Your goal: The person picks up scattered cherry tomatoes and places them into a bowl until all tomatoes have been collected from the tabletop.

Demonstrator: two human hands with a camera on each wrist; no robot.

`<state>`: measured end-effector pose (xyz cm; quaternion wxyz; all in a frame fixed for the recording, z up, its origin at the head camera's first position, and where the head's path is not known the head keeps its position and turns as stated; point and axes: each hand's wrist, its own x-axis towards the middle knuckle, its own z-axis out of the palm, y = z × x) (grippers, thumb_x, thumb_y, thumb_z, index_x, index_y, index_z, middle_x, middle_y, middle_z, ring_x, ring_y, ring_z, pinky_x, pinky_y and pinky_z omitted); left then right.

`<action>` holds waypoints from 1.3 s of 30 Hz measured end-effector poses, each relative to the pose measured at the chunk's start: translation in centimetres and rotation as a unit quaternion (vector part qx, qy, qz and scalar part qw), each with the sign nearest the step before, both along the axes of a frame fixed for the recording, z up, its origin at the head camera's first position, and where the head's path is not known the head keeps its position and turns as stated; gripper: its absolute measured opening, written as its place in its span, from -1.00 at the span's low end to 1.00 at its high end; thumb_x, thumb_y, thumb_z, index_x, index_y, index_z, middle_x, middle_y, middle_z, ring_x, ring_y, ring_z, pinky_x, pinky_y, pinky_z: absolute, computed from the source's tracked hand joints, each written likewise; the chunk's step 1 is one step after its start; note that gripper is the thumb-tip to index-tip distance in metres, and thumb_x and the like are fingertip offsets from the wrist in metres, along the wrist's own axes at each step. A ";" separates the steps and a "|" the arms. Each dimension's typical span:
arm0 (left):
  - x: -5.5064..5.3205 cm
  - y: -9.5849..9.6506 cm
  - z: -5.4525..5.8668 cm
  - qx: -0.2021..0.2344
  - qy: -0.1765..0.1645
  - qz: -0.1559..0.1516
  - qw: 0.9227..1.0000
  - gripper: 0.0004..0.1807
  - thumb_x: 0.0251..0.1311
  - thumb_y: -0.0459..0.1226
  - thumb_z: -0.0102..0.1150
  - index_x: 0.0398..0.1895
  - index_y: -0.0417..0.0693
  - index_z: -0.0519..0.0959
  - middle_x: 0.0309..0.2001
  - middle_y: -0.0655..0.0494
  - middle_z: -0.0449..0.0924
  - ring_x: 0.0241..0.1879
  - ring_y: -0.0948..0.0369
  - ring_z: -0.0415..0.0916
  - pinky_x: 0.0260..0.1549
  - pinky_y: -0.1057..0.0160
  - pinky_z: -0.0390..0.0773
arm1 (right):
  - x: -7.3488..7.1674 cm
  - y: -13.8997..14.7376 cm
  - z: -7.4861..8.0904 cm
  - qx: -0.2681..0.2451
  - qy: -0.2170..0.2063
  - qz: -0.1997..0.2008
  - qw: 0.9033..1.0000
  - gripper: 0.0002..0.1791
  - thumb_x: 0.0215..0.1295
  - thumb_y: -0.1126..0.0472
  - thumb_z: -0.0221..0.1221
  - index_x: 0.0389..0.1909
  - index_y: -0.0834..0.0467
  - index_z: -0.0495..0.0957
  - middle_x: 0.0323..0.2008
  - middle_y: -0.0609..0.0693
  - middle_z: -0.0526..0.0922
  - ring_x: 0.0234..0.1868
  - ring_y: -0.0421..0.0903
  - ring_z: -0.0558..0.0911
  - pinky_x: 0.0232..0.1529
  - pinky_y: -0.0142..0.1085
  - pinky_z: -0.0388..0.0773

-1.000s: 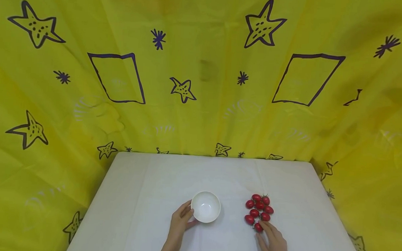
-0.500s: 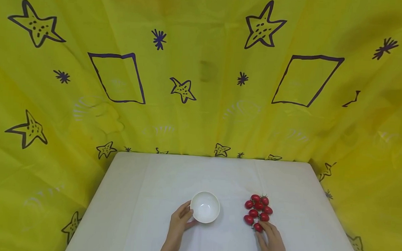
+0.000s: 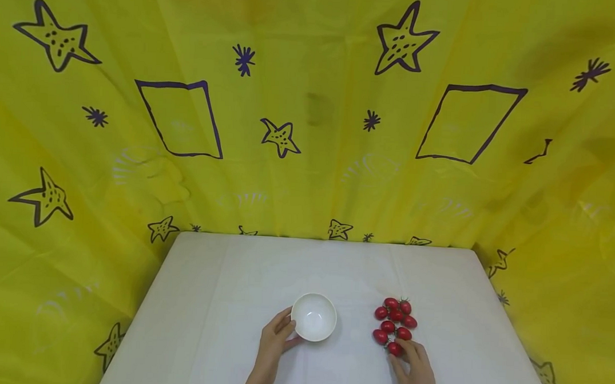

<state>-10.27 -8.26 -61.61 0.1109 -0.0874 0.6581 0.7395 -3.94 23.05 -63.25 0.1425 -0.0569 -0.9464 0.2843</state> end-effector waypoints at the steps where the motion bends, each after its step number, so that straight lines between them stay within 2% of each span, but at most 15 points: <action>1: 0.0 0.0 0.0 0.000 0.000 0.000 1.000 -0.41 0.48 -0.27 0.15 0.48 -0.33 0.34 0.36 -0.43 0.47 0.31 -0.22 0.57 0.09 0.07 0.82 | 0.0 0.0 0.0 -0.002 0.003 0.000 1.000 -0.52 0.12 0.43 0.47 0.10 0.32 0.60 -0.02 0.14 0.57 -0.07 0.12 0.70 -0.12 -0.35 0.81; 5: -0.1 0.1 -0.1 -0.001 -0.003 0.003 1.000 -0.41 0.48 -0.27 0.14 0.49 -0.33 0.34 0.37 -0.44 0.46 0.30 -0.21 0.57 0.08 0.05 0.83 | 0.1 -0.1 -0.1 -0.009 -0.007 -0.004 1.000 -0.51 0.13 0.43 0.46 0.10 0.31 0.59 -0.02 0.12 0.55 -0.05 0.12 0.70 -0.10 -0.35 0.81; 10: -0.2 0.1 -0.1 0.005 -0.003 0.005 1.000 -0.40 0.49 -0.27 0.14 0.49 -0.34 0.32 0.35 -0.44 0.47 0.29 -0.19 0.59 0.09 0.02 0.82 | -0.2 -0.3 -0.2 -0.016 0.019 -0.007 1.000 -0.50 0.08 0.45 0.48 0.08 0.29 0.62 -0.05 0.11 0.57 -0.08 0.11 0.70 -0.09 -0.37 0.82; 13: -0.2 0.1 -0.2 0.007 0.001 0.004 1.000 -0.40 0.50 -0.26 0.15 0.49 -0.34 0.33 0.35 -0.43 0.49 0.29 -0.18 0.59 0.09 0.01 0.82 | -0.4 -0.5 -0.3 -0.015 0.040 -0.007 0.999 -0.49 0.04 0.45 0.51 0.06 0.25 0.64 -0.06 0.08 0.58 -0.10 0.04 0.69 -0.09 -0.52 0.76; 17: -0.3 0.1 -0.2 0.005 0.006 0.004 1.000 -0.41 0.50 -0.23 0.15 0.49 -0.32 0.35 0.34 -0.41 0.50 0.28 -0.17 0.60 0.09 0.02 0.82 | -0.7 -0.6 -0.1 -0.030 0.072 0.003 0.997 -0.48 0.01 0.46 0.53 0.05 0.22 0.65 -0.04 0.03 0.58 -0.08 -0.23 0.62 -0.03 -0.82 0.55; 20: -0.3 0.1 -0.2 0.004 0.005 0.004 1.000 -0.41 0.50 -0.22 0.16 0.48 -0.31 0.35 0.34 -0.40 0.50 0.27 -0.17 0.60 0.08 0.04 0.83 | -0.8 -0.9 0.2 -0.067 0.097 0.016 0.993 -0.48 -0.01 0.51 0.52 0.04 0.24 0.66 -0.03 0.03 0.59 -0.04 -0.49 0.52 0.02 -0.88 0.48; 23: -0.2 0.2 -0.2 -0.001 0.004 0.004 1.000 -0.41 0.50 -0.23 0.15 0.48 -0.33 0.34 0.34 -0.43 0.49 0.28 -0.19 0.60 0.08 0.03 0.83 | -0.9 -1.4 0.3 -0.096 0.110 0.028 0.989 -0.48 -0.01 0.55 0.50 0.03 0.26 0.66 -0.04 0.03 0.59 0.00 -0.67 0.42 0.03 -0.87 0.50; 26: -0.2 0.2 -0.3 0.000 0.000 0.005 1.000 -0.41 0.50 -0.25 0.15 0.49 -0.34 0.33 0.35 -0.44 0.47 0.29 -0.20 0.59 0.09 0.02 0.82 | -1.0 -1.8 0.5 -0.121 0.123 0.037 0.984 -0.47 -0.02 0.59 0.48 0.03 0.28 0.66 -0.03 0.06 0.60 0.03 -0.71 0.39 0.06 -0.84 0.52; 35: -0.3 0.2 -0.5 0.003 -0.005 0.009 1.000 -0.41 0.50 -0.27 0.14 0.50 -0.34 0.32 0.36 -0.45 0.46 0.28 -0.20 0.59 0.10 0.00 0.82 | -1.9 -2.9 0.8 -0.167 0.160 0.068 0.971 -0.46 -0.07 0.67 0.45 0.02 0.36 0.64 -0.02 0.14 0.60 0.07 -0.64 0.46 0.12 -0.79 0.54; 39: -0.2 0.2 -0.4 -0.003 -0.004 0.007 1.000 -0.41 0.49 -0.27 0.15 0.49 -0.34 0.33 0.36 -0.44 0.46 0.28 -0.20 0.59 0.09 0.02 0.82 | -2.3 -3.6 1.3 -0.167 0.153 0.072 0.971 -0.48 -0.05 0.64 0.46 0.00 0.34 0.65 -0.02 0.12 0.60 0.06 -0.64 0.46 0.11 -0.77 0.56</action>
